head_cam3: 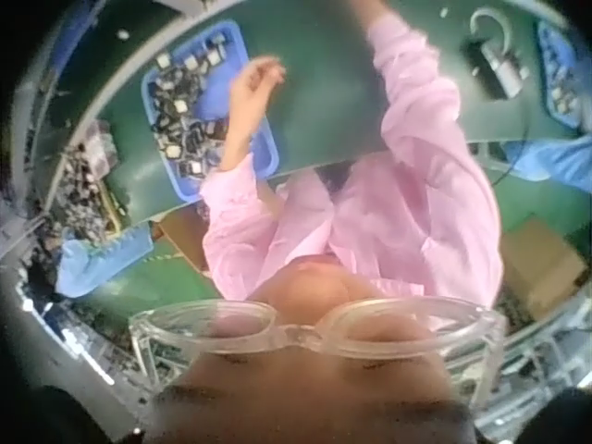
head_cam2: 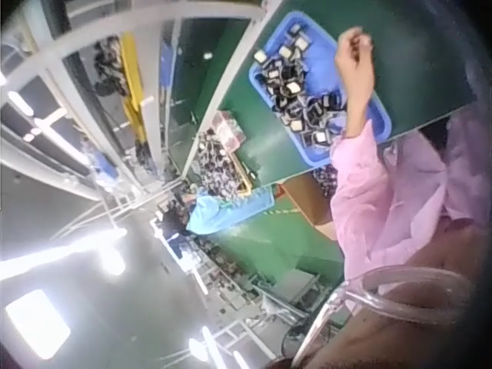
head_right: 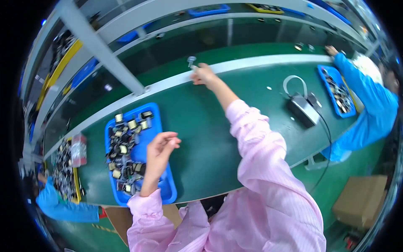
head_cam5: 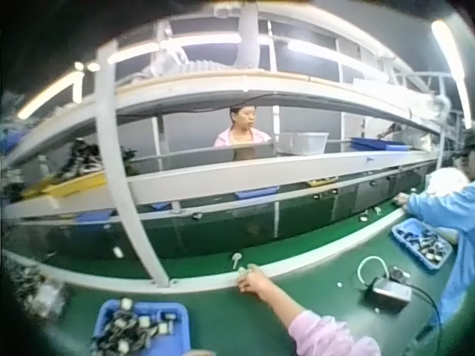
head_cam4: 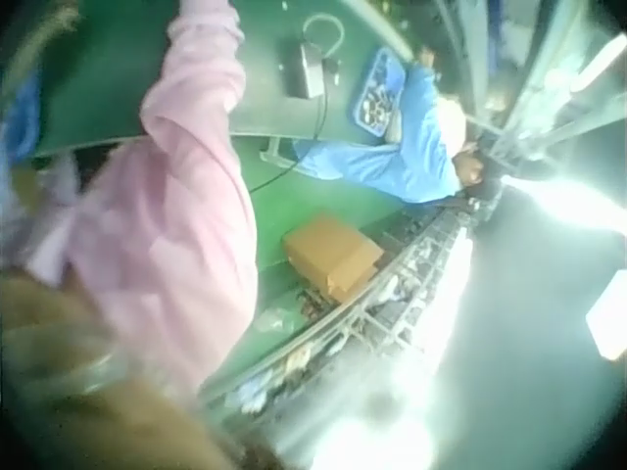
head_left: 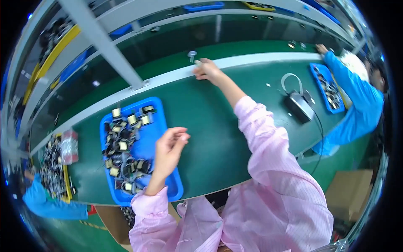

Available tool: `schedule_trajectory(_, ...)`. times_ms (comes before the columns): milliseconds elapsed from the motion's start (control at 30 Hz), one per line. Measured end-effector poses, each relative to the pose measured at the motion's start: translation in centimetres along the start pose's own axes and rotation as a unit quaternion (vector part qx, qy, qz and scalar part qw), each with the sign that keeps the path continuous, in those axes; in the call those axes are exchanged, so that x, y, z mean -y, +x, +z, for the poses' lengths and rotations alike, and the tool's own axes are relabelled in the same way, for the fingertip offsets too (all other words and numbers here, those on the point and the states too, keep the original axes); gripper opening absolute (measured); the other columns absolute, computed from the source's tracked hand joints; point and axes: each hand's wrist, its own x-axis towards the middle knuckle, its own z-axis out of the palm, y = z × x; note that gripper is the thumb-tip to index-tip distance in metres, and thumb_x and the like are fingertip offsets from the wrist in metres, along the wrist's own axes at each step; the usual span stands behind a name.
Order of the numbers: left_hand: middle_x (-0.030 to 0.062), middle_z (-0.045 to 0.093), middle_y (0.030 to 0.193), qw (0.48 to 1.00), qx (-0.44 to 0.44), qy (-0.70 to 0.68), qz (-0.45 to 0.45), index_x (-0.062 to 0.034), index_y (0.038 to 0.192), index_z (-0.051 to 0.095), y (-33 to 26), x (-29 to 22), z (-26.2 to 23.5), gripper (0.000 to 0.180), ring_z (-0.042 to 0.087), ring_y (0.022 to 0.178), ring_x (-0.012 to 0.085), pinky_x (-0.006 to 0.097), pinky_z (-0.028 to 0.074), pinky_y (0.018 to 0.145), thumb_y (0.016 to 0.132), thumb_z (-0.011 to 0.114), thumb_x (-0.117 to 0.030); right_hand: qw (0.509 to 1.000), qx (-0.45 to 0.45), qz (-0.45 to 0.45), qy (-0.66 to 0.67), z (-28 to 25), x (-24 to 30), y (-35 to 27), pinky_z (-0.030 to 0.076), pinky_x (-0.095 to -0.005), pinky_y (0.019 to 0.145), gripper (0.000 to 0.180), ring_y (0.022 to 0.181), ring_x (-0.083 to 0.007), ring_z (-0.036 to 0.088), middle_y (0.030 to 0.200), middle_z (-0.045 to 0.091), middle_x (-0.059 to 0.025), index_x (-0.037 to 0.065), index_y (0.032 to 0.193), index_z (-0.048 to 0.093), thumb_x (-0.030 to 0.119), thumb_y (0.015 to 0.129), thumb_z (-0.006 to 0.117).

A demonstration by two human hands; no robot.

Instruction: The person assembles small electronic components by hand, inserting circuit boards and wire assemblies into electronic housings and connecting connector pins.

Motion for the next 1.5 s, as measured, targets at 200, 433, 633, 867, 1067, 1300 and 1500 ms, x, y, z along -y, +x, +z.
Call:
schedule_trajectory(200, 0.0080, 0.067, 0.088, 0.989, 0.001, 0.144, 0.041, 0.0018, 0.102, 0.063, -0.1, 0.1, -0.2, 0.019, 0.063, 0.077, 0.0118, 0.025, 0.049, 0.066, 0.088, 0.062, -0.010, 0.888, -0.057, -0.298, -0.344, -0.5, -5.0, -2.3, 0.050, -0.0348, 0.068, 0.034, 0.071, -0.0230, 0.063, 0.079, 0.062, -0.0131, 0.002, 0.116, 0.053, 0.005, 0.082, 0.057)
schedule_trajectory(433, 0.0143, 0.063, 0.083, 0.970, 0.037, 0.208, 0.120, 0.0019, 0.090, 0.059, 0.4, 0.4, 0.0, 0.013, 0.063, 0.075, 0.0275, 0.037, 0.050, 0.067, 0.086, 0.059, -0.010, 0.861, 0.038, -0.319, -0.394, -2.9, -4.0, -8.1, 0.048, -0.0328, 0.084, 0.028, 0.091, -0.0234, 0.060, 0.104, 0.061, -0.0147, 0.001, 0.111, 0.057, -0.003, 0.083, 0.057)
schedule_trajectory(633, 0.0128, 0.059, 0.078, 0.894, 0.024, 0.384, 0.228, -0.0011, 0.080, 0.057, -0.7, 1.1, -0.8, 0.010, 0.060, 0.080, 0.0301, 0.041, 0.048, 0.071, 0.084, 0.058, -0.011, 0.710, 0.190, -0.323, -0.596, -2.4, -4.5, -13.7, 0.024, -0.0451, 0.112, 0.053, 0.136, -0.0367, 0.030, 0.147, 0.031, -0.0198, 0.002, 0.138, 0.038, 0.015, 0.089, 0.056)
schedule_trajectory(867, 0.0082, 0.058, 0.076, 0.817, 0.047, 0.499, 0.286, -0.0043, 0.077, 0.056, 0.2, 1.4, -0.1, 0.008, 0.058, 0.078, 0.0253, 0.038, 0.046, 0.070, 0.081, 0.060, -0.011, 0.687, 0.192, -0.292, -0.637, -3.7, -4.4, -19.0, 0.017, -0.0486, 0.114, 0.055, 0.142, -0.0348, 0.020, 0.154, 0.020, -0.0174, 0.007, 0.144, 0.031, 0.025, 0.095, 0.047)
schedule_trajectory(1067, 0.0080, 0.060, 0.078, 0.762, 0.024, 0.590, 0.266, -0.0035, 0.085, 0.061, -1.9, -1.8, -0.6, 0.011, 0.059, 0.083, 0.0262, 0.037, 0.046, 0.076, 0.075, 0.060, -0.007, 0.747, 0.275, -0.267, -0.544, -3.9, -3.6, -20.6, 0.016, -0.0486, 0.114, 0.051, 0.142, -0.0334, 0.020, 0.153, 0.024, -0.0153, 0.008, 0.141, 0.038, 0.024, 0.094, 0.050)
schedule_trajectory(1300, 0.0148, 0.064, 0.096, 0.789, -0.195, 0.561, 0.155, -0.0032, 0.110, 0.062, -6.7, -9.9, -6.2, 0.031, 0.060, 0.090, 0.0317, 0.039, 0.048, 0.079, 0.081, 0.065, -0.013, 0.724, 0.237, -0.272, -0.587, -5.8, -3.7, -23.7, 0.020, -0.0484, 0.113, 0.054, 0.139, -0.0356, 0.026, 0.150, 0.029, -0.0166, 0.006, 0.139, 0.040, 0.016, 0.089, 0.057)
schedule_trajectory(1500, 0.0134, 0.067, 0.081, 0.813, -0.496, 0.292, -0.085, 0.0047, 0.105, 0.062, -10.2, -2.8, -32.2, 0.038, 0.066, 0.073, 0.0216, 0.033, 0.053, 0.065, 0.084, 0.065, -0.028, 0.702, 0.230, -0.284, -0.611, -4.4, -3.3, -26.1, 0.023, -0.0492, 0.112, 0.055, 0.137, -0.0374, 0.028, 0.149, 0.030, -0.0179, 0.004, 0.138, 0.042, 0.012, 0.086, 0.059)
